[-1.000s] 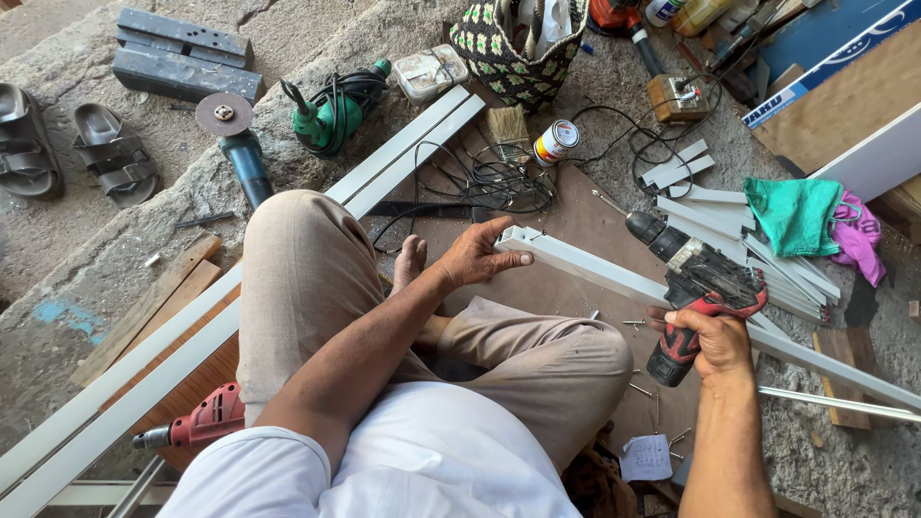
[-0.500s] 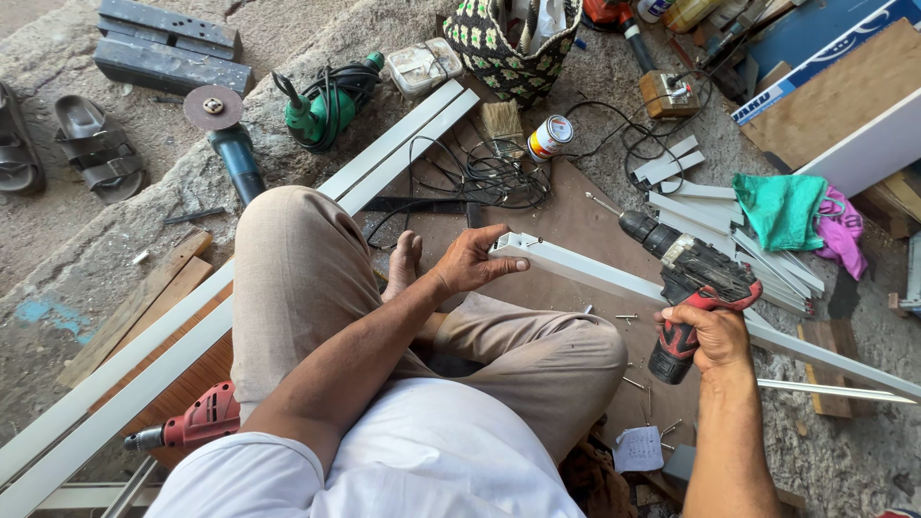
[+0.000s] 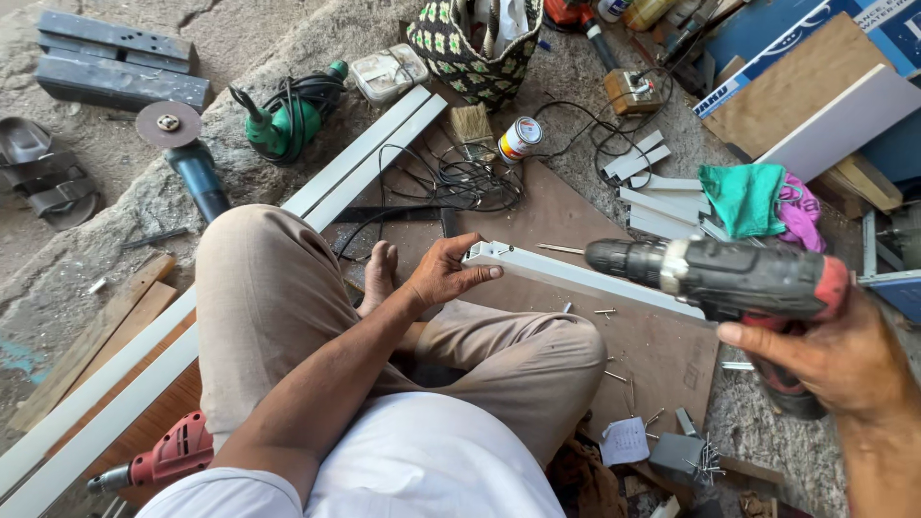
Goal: The person assembles white metal frame components while sitting on the floor. They use a power drill to drive screws, a screwdriver to tighten fasteners, and pliers to adjust parts, working with multiple frame pieces and screws.
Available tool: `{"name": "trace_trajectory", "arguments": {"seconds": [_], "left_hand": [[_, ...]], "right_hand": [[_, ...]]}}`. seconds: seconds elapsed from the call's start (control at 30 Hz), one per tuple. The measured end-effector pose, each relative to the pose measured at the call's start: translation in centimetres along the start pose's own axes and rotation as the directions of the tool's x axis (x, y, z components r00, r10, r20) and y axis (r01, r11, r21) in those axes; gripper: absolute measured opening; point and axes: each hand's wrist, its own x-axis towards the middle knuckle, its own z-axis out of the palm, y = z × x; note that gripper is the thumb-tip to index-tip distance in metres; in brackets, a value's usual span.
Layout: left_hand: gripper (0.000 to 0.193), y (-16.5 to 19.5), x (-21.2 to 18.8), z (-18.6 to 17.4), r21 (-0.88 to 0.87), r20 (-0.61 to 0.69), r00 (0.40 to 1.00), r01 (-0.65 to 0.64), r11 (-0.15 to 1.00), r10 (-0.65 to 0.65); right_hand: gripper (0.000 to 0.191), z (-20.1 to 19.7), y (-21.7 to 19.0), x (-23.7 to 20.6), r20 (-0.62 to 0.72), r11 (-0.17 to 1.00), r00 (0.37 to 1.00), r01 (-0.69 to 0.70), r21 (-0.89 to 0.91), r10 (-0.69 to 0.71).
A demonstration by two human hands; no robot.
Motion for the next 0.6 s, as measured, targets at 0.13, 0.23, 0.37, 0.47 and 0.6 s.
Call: {"name": "trace_trajectory", "arguments": {"seconds": [0.13,0.23,0.37,0.47,0.6], "left_hand": [[0.027,0.5,-0.3,0.0,0.012,0.014,0.998,0.053,0.999,-0.053],[0.028,1.0,-0.6,0.1,-0.073,0.012,0.997,0.083,0.994,-0.083],[0.029,1.1,-0.6,0.1,-0.005,-0.004,0.995,0.099,0.995,-0.099],[0.029,0.8,-0.5,0.1,-0.043,-0.003,1.000,0.025,0.999,-0.025],[0.030,0.5,-0.5,0.0,0.032,-0.012,0.999,0.045,0.998,-0.045]], "right_hand": [[0.054,0.8,-4.3,1.4,-0.040,0.967,0.988,-0.153,-0.204,0.147],[0.055,1.2,-6.3,2.9,0.086,0.987,0.992,-0.081,-0.135,0.093],[0.057,1.3,-7.0,3.8,0.147,0.993,0.989,0.014,-0.115,0.003],[0.058,0.9,-6.6,4.0,0.171,0.988,0.985,0.040,-0.146,-0.014],[0.060,0.3,-5.8,3.9,0.153,0.975,0.987,-0.008,-0.222,0.043]]}}
